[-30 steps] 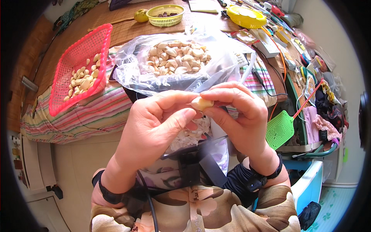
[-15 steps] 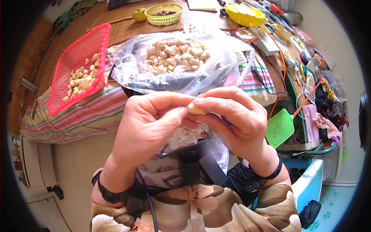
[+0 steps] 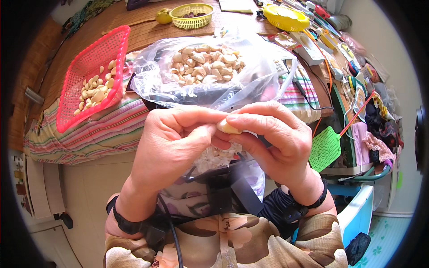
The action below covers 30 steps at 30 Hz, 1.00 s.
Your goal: The person peels garlic cloves by hand, placing the peeled cloves into a red basket and the discarded skins into a box.
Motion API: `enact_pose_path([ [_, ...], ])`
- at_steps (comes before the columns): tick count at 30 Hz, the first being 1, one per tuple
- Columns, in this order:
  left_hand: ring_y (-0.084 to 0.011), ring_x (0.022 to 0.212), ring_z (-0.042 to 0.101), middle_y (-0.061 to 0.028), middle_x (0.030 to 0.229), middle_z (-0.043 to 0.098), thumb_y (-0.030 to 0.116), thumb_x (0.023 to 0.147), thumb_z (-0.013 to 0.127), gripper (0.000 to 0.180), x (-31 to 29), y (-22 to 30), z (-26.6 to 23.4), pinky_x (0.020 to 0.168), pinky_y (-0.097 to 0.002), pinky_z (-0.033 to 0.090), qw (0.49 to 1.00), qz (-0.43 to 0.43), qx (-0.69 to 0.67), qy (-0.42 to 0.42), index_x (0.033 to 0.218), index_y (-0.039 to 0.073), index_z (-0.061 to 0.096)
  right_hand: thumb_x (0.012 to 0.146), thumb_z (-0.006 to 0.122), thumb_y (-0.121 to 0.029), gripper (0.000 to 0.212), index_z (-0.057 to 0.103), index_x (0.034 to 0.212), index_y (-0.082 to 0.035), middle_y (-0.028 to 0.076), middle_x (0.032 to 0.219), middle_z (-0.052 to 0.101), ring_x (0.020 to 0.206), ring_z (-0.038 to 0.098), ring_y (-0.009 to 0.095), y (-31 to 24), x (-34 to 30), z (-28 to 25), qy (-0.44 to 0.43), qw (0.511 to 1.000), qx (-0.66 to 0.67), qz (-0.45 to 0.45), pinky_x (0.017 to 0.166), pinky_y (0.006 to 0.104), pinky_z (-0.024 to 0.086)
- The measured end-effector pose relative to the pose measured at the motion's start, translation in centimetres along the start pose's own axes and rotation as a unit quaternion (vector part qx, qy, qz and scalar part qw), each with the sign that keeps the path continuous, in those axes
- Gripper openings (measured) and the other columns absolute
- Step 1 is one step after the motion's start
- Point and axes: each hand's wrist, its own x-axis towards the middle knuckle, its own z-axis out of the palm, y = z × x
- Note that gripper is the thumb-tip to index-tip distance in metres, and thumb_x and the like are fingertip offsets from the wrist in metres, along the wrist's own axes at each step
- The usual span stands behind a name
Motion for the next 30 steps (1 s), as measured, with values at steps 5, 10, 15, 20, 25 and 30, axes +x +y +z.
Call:
enact_pose_path([
  [5,-0.0234,0.086,0.070,-0.0178,0.099,0.068,-0.003,0.091,0.055,0.021,0.08,-0.20,0.08,0.078,-0.0339,0.060,1.000,0.012,-0.001,0.000,0.109,-0.009,0.064,0.076,0.073,-0.002,0.018,0.069,0.093,-0.002,0.012,0.087,0.068,0.074,0.068,0.023,0.26,-0.15,-0.04,0.002,1.000,0.009,0.002,0.063,0.0301,0.056],
  [10,-0.0228,0.087,0.069,-0.0173,0.099,0.068,-0.002,0.091,0.055,0.021,0.10,0.01,-0.14,0.078,-0.0338,0.060,1.000,-0.003,0.015,-0.011,0.109,-0.009,0.064,0.077,0.073,-0.003,0.017,0.069,0.093,-0.002,0.011,0.085,0.067,0.073,0.068,0.023,-0.14,0.03,0.01,0.003,1.000,0.000,-0.006,0.062,0.0296,0.055],
  [15,-0.0236,0.086,0.070,-0.0182,0.099,0.068,-0.004,0.091,0.051,0.022,0.16,0.07,0.07,0.077,-0.0343,0.060,1.000,0.002,0.012,-0.009,0.109,-0.009,0.064,0.077,0.073,-0.002,0.017,0.069,0.093,-0.002,0.011,0.084,0.067,0.073,0.068,0.023,0.02,-0.08,-0.05,0.008,1.000,0.006,-0.004,0.061,0.0295,0.055],
  [20,-0.0250,0.085,0.070,-0.0192,0.099,0.068,-0.006,0.091,0.047,0.025,0.06,-0.02,-0.06,0.077,-0.0345,0.060,1.000,0.018,0.025,-0.004,0.110,-0.009,0.063,0.077,0.073,-0.002,0.018,0.069,0.094,-0.002,0.010,0.085,0.067,0.073,0.068,0.023,0.10,0.02,0.07,0.004,1.000,0.016,-0.004,0.062,0.0295,0.055],
  [25,-0.0221,0.087,0.069,-0.0168,0.099,0.068,-0.005,0.091,0.049,0.025,0.24,0.15,0.21,0.079,-0.0332,0.058,1.000,0.002,-0.010,-0.002,0.111,-0.008,0.063,0.071,0.077,0.003,0.027,0.070,0.097,-0.003,0.010,0.089,0.069,0.082,0.067,0.021,0.15,-0.26,-0.35,-0.010,0.999,0.012,0.029,0.071,0.0287,0.054],
  [30,-0.0177,0.086,0.068,-0.0133,0.096,0.068,-0.008,0.088,0.058,0.017,-0.01,-0.27,0.76,0.079,-0.0290,0.057,0.995,0.057,0.032,0.075,0.103,-0.006,0.064,0.072,0.076,0.004,0.026,0.070,0.097,-0.001,0.010,0.089,0.068,0.083,0.066,0.020,0.22,-0.18,-0.65,0.006,0.998,-0.003,0.063,0.071,0.0281,0.053],
])
